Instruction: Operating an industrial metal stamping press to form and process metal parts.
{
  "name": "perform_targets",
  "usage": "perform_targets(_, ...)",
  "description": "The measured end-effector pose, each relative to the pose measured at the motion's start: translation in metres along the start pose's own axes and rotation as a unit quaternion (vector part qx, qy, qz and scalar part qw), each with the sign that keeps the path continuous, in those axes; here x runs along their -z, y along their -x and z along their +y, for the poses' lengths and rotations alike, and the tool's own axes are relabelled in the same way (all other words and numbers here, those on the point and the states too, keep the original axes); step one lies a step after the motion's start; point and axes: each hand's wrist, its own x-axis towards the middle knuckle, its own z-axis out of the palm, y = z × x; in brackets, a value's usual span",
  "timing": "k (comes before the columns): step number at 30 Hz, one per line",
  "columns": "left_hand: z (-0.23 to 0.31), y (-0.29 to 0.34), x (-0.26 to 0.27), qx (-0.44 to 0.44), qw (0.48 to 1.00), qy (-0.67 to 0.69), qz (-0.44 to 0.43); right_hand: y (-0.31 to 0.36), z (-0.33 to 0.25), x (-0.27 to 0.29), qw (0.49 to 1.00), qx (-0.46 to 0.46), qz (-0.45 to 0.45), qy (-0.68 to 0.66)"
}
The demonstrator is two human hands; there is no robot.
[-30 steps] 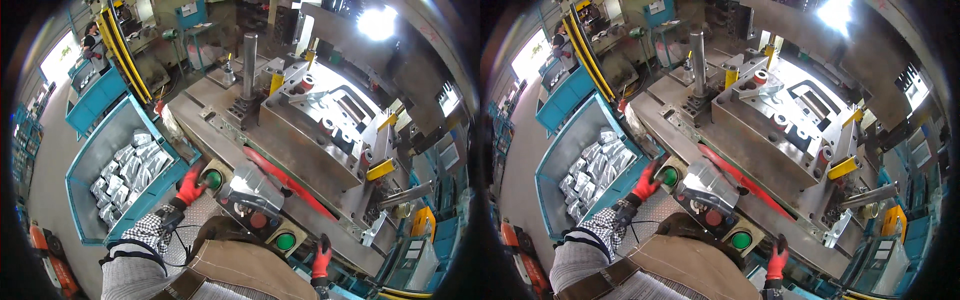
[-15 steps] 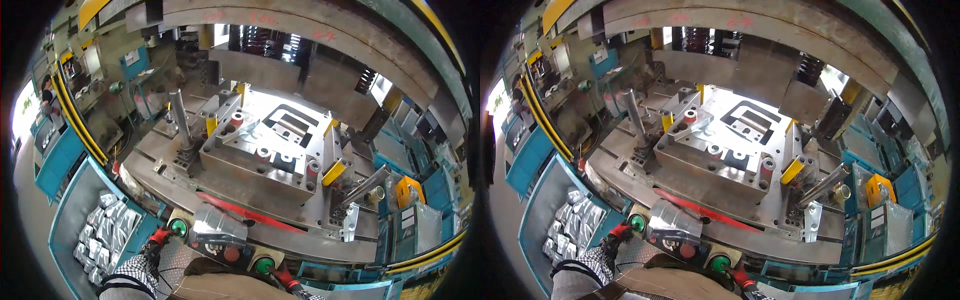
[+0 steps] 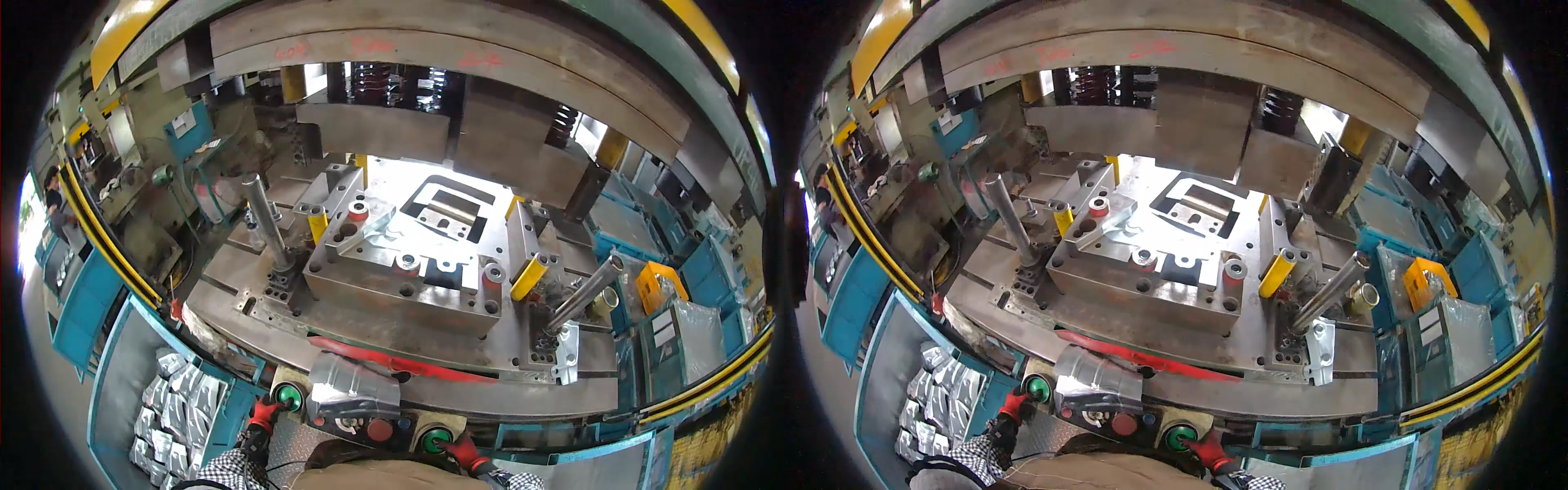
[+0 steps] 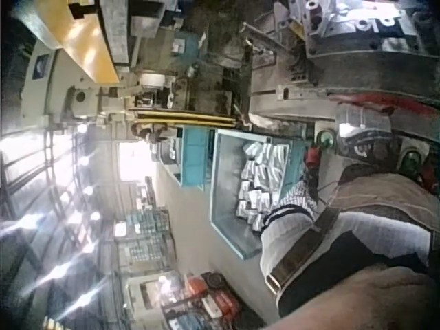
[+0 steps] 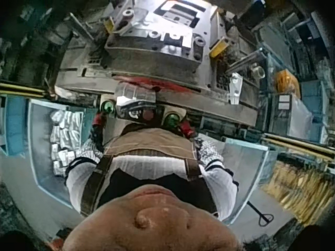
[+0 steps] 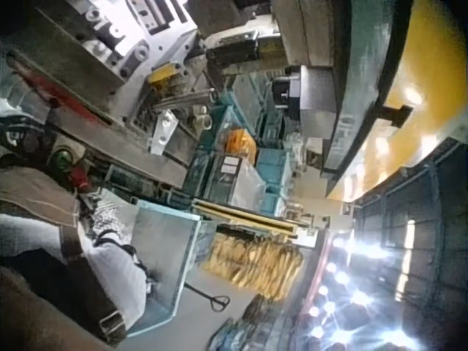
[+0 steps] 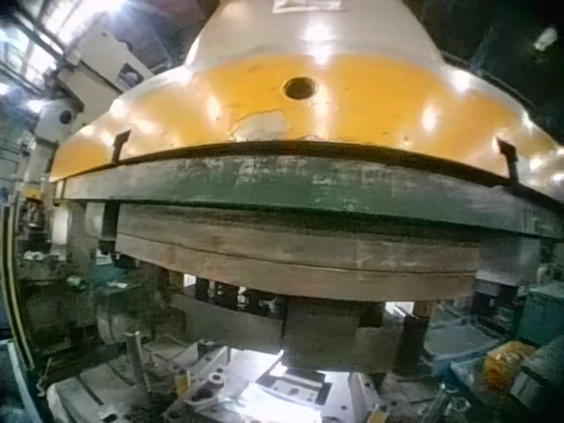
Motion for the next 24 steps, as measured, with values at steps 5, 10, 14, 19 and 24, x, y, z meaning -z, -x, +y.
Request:
perform_targets(5,0.013,0.005,-0.012,0.078,0.997,-0.004,-0.028,0.006,0.001,0.003,0.999,0.025,0.032,-0.008)
perform_targets(10,0.004,0.006,-0.007,0.074,0.997,0.032,0.003,0.007,-0.023,-0.003,0.999,0.052,0.01,-0.008)
perform_targets(14,0.006,0.005,-0.009,0.037,0.998,0.045,-0.008,0.013,-0.012,-0.002,0.999,0.006,0.014,-0.047)
perform_targets(19,0.018,0.012,-0.025,0.023,0.999,0.025,-0.027,0.015,0.01,0.006,0.998,-0.018,0.044,-0.029)
perform_targets(24,0.011,0.01,-0.006,0.037,0.998,0.049,-0.013,0.009,-0.007,0.0,0.999,0.019,-0.009,-0.032)
